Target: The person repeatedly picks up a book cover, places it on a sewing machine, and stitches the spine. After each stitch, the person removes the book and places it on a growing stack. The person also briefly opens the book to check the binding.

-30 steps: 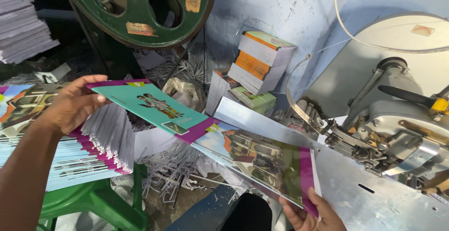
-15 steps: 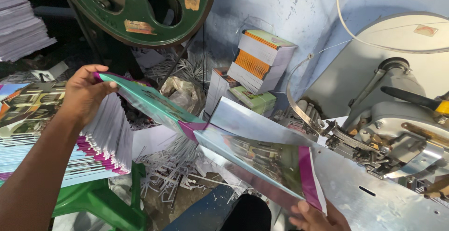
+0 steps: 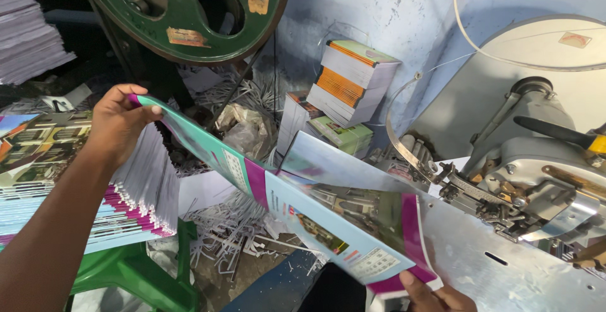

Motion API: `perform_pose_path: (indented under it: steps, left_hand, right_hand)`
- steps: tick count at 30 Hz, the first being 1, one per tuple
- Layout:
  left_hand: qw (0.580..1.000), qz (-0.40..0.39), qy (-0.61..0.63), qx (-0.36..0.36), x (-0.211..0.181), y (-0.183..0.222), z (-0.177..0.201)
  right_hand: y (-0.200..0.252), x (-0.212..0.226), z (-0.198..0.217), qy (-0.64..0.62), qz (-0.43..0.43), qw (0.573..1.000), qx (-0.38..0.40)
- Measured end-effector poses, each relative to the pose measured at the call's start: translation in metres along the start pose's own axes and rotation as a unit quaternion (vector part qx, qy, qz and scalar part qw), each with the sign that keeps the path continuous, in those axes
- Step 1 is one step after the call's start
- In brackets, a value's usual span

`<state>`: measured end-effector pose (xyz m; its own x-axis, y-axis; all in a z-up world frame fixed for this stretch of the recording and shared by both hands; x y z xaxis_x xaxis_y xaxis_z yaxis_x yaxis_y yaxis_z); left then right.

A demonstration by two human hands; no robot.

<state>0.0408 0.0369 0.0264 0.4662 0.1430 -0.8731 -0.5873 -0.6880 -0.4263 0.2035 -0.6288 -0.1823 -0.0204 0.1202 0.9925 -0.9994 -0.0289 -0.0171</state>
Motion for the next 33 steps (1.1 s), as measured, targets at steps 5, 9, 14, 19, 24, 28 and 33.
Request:
perform_pose_path:
  steps: [5,9,14,19,24,28,33]
  left_hand:
    - [1.000,0.004,0.001,-0.015,0.004,-0.007,0.001]
    - [1.000,-0.003,0.008,-0.020,0.003,-0.017,0.006]
    - [0.998,-0.018,0.054,-0.011,-0.008,-0.042,0.011]
    - [0.998,-0.036,0.059,0.003,-0.014,-0.057,0.013]
    - [0.997,-0.050,0.055,0.005,-0.016,-0.067,0.011]
    - [0.998,-0.042,0.040,-0.022,-0.015,-0.079,0.013]
    - [0.999,-0.039,0.022,-0.021,-0.011,-0.095,0.010]
  right_hand:
    - [0.007,0.009,-0.022,-0.168,0.081,0.969,0.161]
    - [0.020,0.018,-0.043,-0.193,0.142,0.959,0.152]
    - [0.013,0.031,-0.057,-0.189,0.021,0.946,0.263]
    - [0.006,0.069,-0.080,-0.335,0.064,0.896,0.283]
    - [-0.005,0.089,-0.094,-0.353,0.047,0.889,0.288]
    - [-0.016,0.092,-0.105,-0.362,0.016,0.891,0.273]
    - [-0.035,0.095,-0.118,-0.380,0.030,0.880,0.284]
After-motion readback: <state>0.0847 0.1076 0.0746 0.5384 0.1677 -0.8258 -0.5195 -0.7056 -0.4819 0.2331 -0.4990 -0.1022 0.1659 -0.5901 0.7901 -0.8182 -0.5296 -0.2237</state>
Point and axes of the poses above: each hand's wrist, its own y-axis away from the middle knuckle, its own z-axis out of the back of the hand, x = y × z, the point moved 6 cm from there along -y, towards the middle knuckle, and after that the axes turned 6 degrees about -x, right-handed, at the moved point
